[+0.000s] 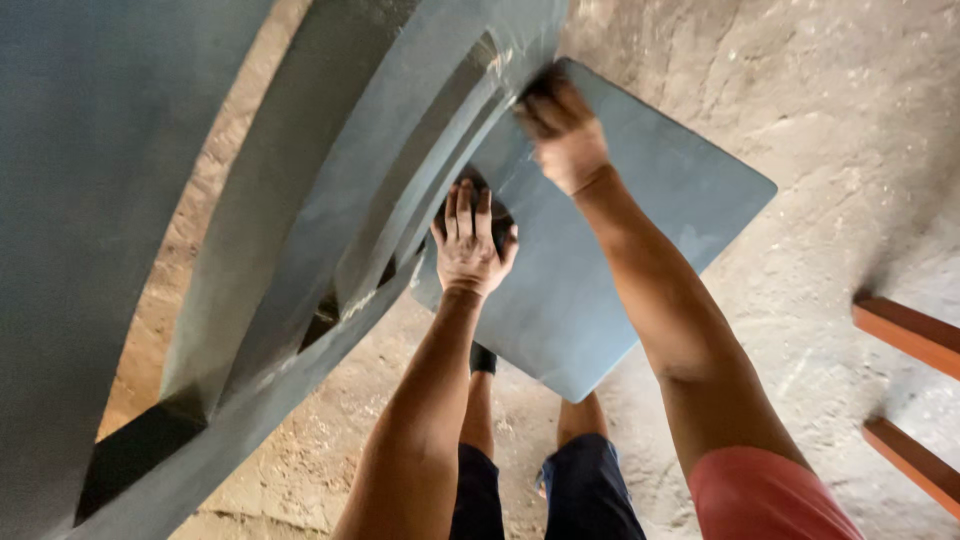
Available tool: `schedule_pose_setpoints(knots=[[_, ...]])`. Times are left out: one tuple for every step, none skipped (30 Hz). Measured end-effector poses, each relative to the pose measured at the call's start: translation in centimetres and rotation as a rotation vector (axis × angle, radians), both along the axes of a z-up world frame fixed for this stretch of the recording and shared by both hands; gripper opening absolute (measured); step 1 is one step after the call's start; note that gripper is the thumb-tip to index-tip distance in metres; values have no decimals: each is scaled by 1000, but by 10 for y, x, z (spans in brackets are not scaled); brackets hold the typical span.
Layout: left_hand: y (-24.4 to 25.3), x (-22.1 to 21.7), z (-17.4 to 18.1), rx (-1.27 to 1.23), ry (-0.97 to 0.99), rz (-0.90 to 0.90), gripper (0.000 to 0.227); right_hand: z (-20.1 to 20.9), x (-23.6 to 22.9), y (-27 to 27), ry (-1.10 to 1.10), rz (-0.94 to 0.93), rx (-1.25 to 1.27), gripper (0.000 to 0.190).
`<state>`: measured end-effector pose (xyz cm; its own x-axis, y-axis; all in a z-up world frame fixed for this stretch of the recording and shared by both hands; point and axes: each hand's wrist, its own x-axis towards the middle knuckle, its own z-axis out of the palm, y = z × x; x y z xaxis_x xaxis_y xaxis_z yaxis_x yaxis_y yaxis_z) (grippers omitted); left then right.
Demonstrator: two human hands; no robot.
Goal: The person sands the seat and backrest slats of a dark grey wooden chair with a piece of sandpaper.
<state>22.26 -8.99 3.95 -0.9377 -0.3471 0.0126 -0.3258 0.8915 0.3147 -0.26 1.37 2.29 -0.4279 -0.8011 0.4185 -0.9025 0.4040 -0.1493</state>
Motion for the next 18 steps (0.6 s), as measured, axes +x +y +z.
schedule_pose_setpoints(knots=[[-6, -9, -6, -28, 29, -10, 75, -4, -4, -9, 84, 57, 29, 41], [-6, -12, -7, -35, 41, -8, 75, -5, -16, -6, 95, 58, 22, 41], [-2, -10, -4, -50, 35, -11, 75, -3, -27, 2, 43, 89, 8, 29], [-2, -10, -2, -64, 30, -14, 75, -4, -36, 4, -10, 120, -6, 21], [0, -5, -3, -59, 15, -9, 75, -8, -33, 4, -26, 126, -2, 21], [0, -3, -5, -63, 0, -10, 74, -11, -29, 4, 13, 53, 10, 19], [-1, -7, -8, -71, 3, -8, 73, -12, -33, -1, 68, -16, 17, 19], [0, -5, -6, -71, 3, 2, 73, -10, -25, -2, 69, -7, 17, 19], [0, -6, -4, -73, -8, -4, 74, -6, -16, -1, 79, 74, 49, 23], [-1, -9, -4, -75, -20, -9, 75, -3, -14, -2, 89, 154, 81, 27], [-1, -7, -3, -73, -26, -1, 75, -1, -23, 1, 83, 163, 83, 27], [-2, -7, -4, -59, -43, 0, 75, 1, -40, 5, 71, 147, 60, 27], [-4, -8, -6, -48, -57, -3, 74, 1, -50, 6, 62, 128, 36, 28], [-4, -8, -6, -47, -61, 1, 74, -1, -41, 3, 58, 132, 36, 28], [-3, -8, -6, -39, -41, 1, 74, -2, -27, -2, 69, 106, 68, 31], [-2, -7, -5, -32, -22, 2, 74, -2, -17, -4, 79, 81, 99, 34], [-3, -10, -6, -39, -12, 1, 74, 0, -23, -3, 89, 79, 93, 34], [-3, -11, -5, -25, -12, 9, 73, 3, -31, 0, 78, 105, 72, 29]])
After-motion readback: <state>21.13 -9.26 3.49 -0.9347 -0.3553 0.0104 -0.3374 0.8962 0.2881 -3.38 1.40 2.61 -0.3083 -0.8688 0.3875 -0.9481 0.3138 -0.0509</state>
